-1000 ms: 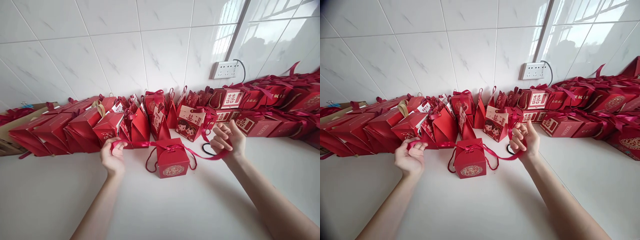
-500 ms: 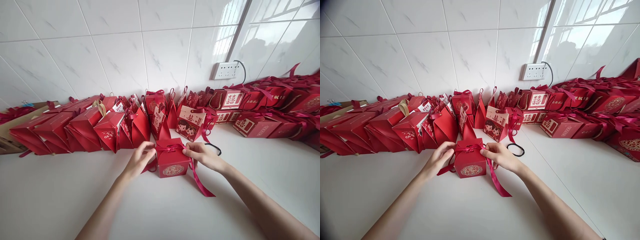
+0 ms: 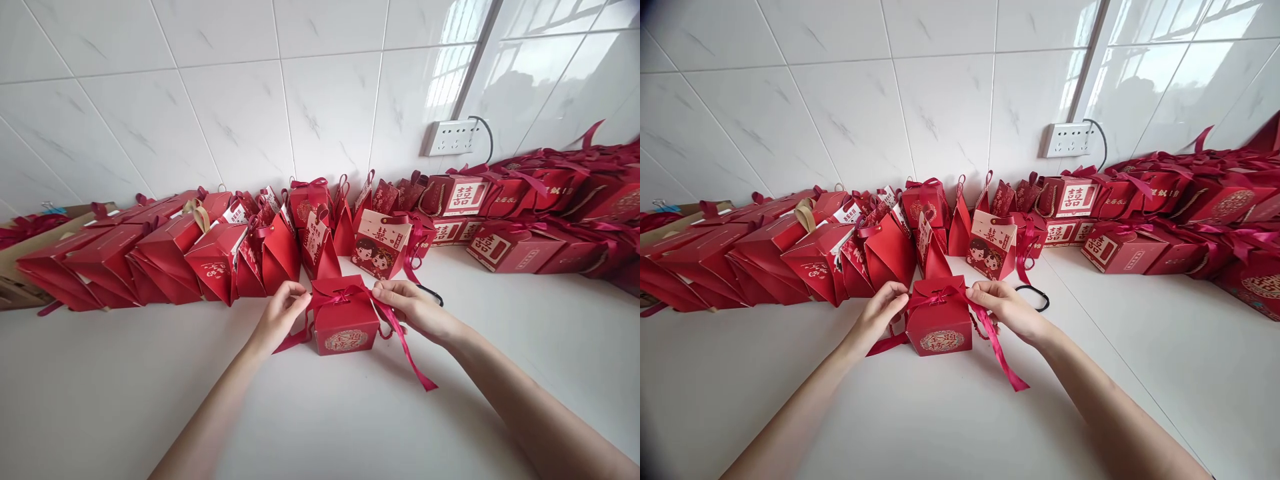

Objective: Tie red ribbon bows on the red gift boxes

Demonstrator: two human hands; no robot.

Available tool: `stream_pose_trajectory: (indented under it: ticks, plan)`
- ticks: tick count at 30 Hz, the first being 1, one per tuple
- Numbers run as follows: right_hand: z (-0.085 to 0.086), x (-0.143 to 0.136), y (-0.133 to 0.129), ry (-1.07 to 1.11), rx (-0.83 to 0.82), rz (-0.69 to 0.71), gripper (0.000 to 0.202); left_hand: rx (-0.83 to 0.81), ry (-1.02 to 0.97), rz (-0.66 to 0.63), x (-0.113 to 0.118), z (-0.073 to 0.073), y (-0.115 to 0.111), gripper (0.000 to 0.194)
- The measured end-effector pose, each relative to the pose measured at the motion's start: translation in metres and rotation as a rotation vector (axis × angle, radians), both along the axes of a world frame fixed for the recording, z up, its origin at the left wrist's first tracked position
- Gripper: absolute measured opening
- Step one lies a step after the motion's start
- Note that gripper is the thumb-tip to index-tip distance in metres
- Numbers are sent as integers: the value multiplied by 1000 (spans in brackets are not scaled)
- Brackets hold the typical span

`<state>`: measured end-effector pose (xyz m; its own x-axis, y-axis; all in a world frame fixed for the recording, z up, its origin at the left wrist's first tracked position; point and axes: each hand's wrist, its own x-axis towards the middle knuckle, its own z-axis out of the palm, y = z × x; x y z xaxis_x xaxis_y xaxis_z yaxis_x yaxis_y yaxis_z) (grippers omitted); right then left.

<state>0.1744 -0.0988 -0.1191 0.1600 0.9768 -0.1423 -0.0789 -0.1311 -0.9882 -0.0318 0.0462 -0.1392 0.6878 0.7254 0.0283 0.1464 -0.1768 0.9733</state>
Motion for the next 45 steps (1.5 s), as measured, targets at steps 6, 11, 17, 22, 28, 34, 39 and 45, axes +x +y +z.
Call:
stream_pose_trajectory:
  ticks: [6,11,17,22,28,34,39,45]
  plan:
    - [-3,-1,0,2,-13,19,47,41,30,-51,1,4,-5,32]
    - [-3,0,1,-5,-17,26,45,123,12,-3,1,8,-6,31]
    - [0,1,0,-23,-13,0,47,217,122,-35,-1,8,-6,40]
    - [-4,2,0,-7,-55,26,40,136,72,-103,-1,8,-4,42]
    - [-5,4,0,-9,5,-6,36,24,-25,-102,-1,7,-2,42]
    - [0,1,1,-76,-48,74,47,6,-9,-176,0,5,-4,42]
    - [-2,3,1,-38,-46,31,46,-113,-20,-164,0,7,-5,44]
    - [1,10,1,-72,-44,132,49,-231,-4,-162,1,9,-3,49]
